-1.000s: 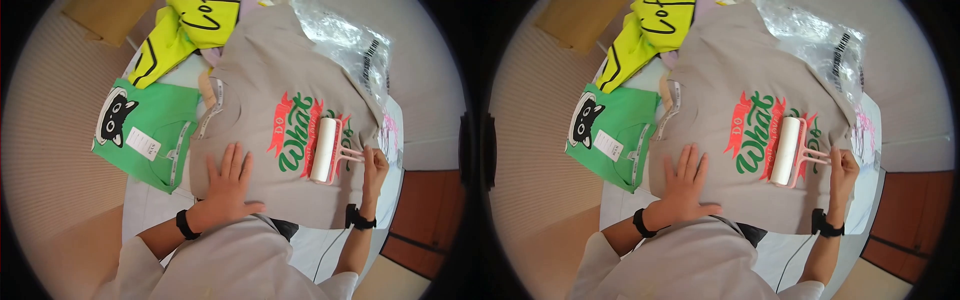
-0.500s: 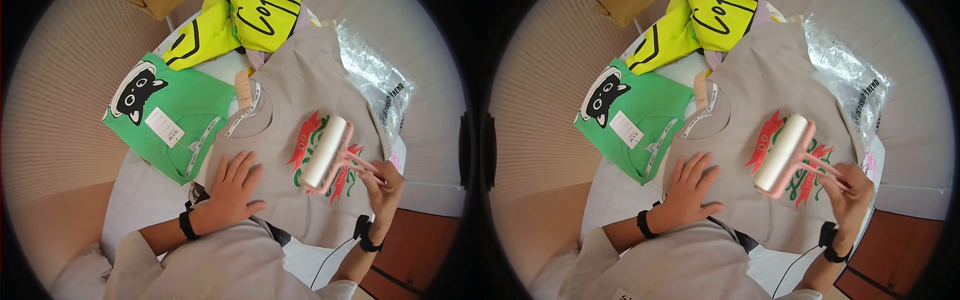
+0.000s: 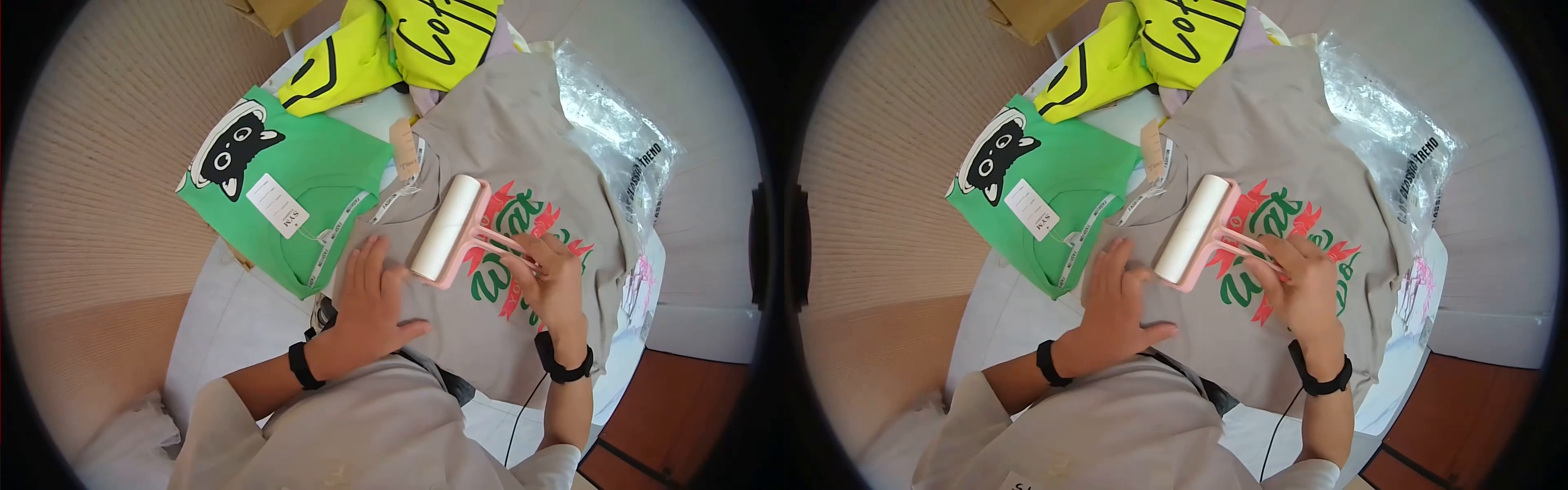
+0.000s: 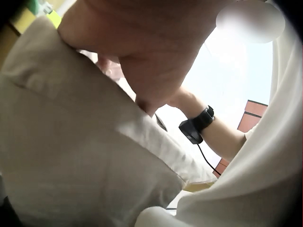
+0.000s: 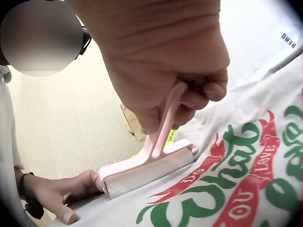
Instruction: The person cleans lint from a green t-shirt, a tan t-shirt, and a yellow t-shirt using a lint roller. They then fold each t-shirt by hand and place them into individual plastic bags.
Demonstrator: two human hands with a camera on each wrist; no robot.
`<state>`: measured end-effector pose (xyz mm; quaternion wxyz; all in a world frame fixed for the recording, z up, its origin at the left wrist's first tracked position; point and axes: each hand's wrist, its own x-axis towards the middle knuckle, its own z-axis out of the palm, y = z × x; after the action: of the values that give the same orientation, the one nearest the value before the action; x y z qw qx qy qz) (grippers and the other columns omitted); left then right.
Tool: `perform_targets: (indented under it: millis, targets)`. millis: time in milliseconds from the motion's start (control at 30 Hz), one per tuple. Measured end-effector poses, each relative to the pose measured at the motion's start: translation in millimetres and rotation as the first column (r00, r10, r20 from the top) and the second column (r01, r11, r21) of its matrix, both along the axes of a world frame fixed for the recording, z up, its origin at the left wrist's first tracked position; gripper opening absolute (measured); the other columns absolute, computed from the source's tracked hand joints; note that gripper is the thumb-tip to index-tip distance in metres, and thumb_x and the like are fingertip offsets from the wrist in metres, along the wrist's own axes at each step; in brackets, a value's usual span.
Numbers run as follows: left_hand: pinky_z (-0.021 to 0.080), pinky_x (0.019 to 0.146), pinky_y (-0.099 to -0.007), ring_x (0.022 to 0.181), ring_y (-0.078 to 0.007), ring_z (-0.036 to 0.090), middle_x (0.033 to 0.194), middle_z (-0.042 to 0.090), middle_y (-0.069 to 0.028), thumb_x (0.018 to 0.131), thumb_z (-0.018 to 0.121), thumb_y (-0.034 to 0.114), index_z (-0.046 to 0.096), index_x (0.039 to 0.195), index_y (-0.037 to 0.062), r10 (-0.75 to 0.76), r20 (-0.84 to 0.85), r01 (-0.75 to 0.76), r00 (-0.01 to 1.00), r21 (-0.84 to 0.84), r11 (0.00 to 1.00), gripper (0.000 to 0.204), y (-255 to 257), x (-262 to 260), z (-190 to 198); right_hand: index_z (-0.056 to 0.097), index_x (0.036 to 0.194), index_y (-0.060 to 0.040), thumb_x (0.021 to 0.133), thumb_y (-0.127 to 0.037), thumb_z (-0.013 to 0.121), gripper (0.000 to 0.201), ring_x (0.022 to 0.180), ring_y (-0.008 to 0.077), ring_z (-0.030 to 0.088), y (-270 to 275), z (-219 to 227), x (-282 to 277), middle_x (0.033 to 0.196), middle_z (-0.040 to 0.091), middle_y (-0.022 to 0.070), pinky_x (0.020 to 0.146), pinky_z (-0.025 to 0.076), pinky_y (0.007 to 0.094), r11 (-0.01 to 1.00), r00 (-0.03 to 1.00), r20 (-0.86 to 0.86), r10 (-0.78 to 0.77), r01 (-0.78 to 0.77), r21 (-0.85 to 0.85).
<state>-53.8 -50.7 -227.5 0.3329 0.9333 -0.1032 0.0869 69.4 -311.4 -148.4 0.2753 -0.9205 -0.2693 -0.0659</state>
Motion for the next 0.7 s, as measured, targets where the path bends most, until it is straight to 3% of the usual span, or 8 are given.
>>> perform_targets:
  millis: [133,233,333,433,533,633,700]
  targets:
    - [0.015,0.12,-0.0708,0.151,-0.0565,0.023,0.159,0.025,-0.042,0.075,0.081,0.061,0.037,0.152,-0.0074,-0.039,-0.092,0.055,0.995,0.179,0.982,0.112,2,-1,6,0.076,0.107,-0.005,0.081,-0.015,0.086,0.03,0.063,0.0235,0.056,-52,-1,-14,0.073,0.059,0.009,0.057,0.043,0.0365,0.999,0.992,-0.113,-0.048,0.049,0.003]
    - [0.011,0.12,-0.0699,0.151,-0.0573,0.02,0.161,0.022,-0.0413,0.077,0.081,0.06,0.03,0.158,-0.0072,-0.053,-0.135,0.084,0.989,0.238,0.968,0.117,1,-1,7,0.076,0.108,-0.0043,0.082,-0.014,0.086,0.03,0.064,0.0224,0.055,-101,-2,-32,0.074,0.058,0.0093,0.059,0.044,0.0355,0.989,0.974,-0.175,-0.144,0.146,0.002]
    - [0.01,0.12,-0.0703,0.152,-0.057,0.018,0.162,0.021,-0.0417,0.077,0.081,0.059,0.03,0.158,-0.0074,-0.051,-0.128,0.086,0.99,0.281,0.956,0.116,0,-2,7,0.076,0.109,-0.0031,0.082,-0.012,0.085,0.03,0.066,0.0218,0.055,-160,0,-48,0.076,0.058,0.0092,0.061,0.045,0.0341,0.972,0.954,-0.195,-0.23,0.214,-0.096]
    - [0.01,0.121,-0.0692,0.153,-0.055,0.017,0.163,0.021,-0.0384,0.077,0.082,0.054,0.031,0.158,-0.0059,-0.061,-0.136,0.098,0.989,0.289,0.952,0.113,-2,0,8,0.075,0.109,-0.0018,0.081,-0.012,0.085,0.031,0.068,0.0214,0.054,-198,-1,-63,0.078,0.057,0.0094,0.061,0.044,0.0338,0.931,0.888,-0.283,-0.363,0.354,-0.085]
    - [0.01,0.122,-0.0686,0.155,-0.0514,0.015,0.165,0.021,-0.0343,0.076,0.083,0.049,0.031,0.159,-0.0042,-0.297,-0.178,0.331,0.938,0.209,0.92,0.111,-4,22,12,0.074,0.106,0.0001,0.08,-0.008,0.083,0.029,0.068,0.0229,0.055,-203,2,-66,0.08,0.058,0.0112,0.062,0.045,0.0352,0.933,0.908,-0.226,-0.352,0.321,-0.162]
    - [0.009,0.123,-0.0671,0.157,-0.0478,0.014,0.167,0.02,-0.0312,0.074,0.085,0.047,0.029,0.16,-0.0034,-0.516,-0.179,0.542,0.838,0.158,0.825,0.114,-9,57,12,0.072,0.102,0.0005,0.08,-0.007,0.081,0.025,0.069,0.0269,0.057,-180,21,-58,0.079,0.059,0.013,0.062,0.046,0.0363,0.947,0.957,-0.123,-0.262,0.23,-0.224]
    - [0.009,0.124,-0.0667,0.158,-0.0469,0.013,0.167,0.019,-0.0322,0.071,0.086,0.051,0.027,0.16,-0.0036,-0.507,-0.216,0.546,0.835,0.201,0.814,0.12,-11,65,18,0.072,0.1,0.0002,0.081,-0.008,0.08,0.022,0.069,0.0298,0.058,-159,39,-51,0.079,0.059,0.0139,0.062,0.046,0.0375,0.949,0.979,-0.069,-0.192,0.168,-0.267]
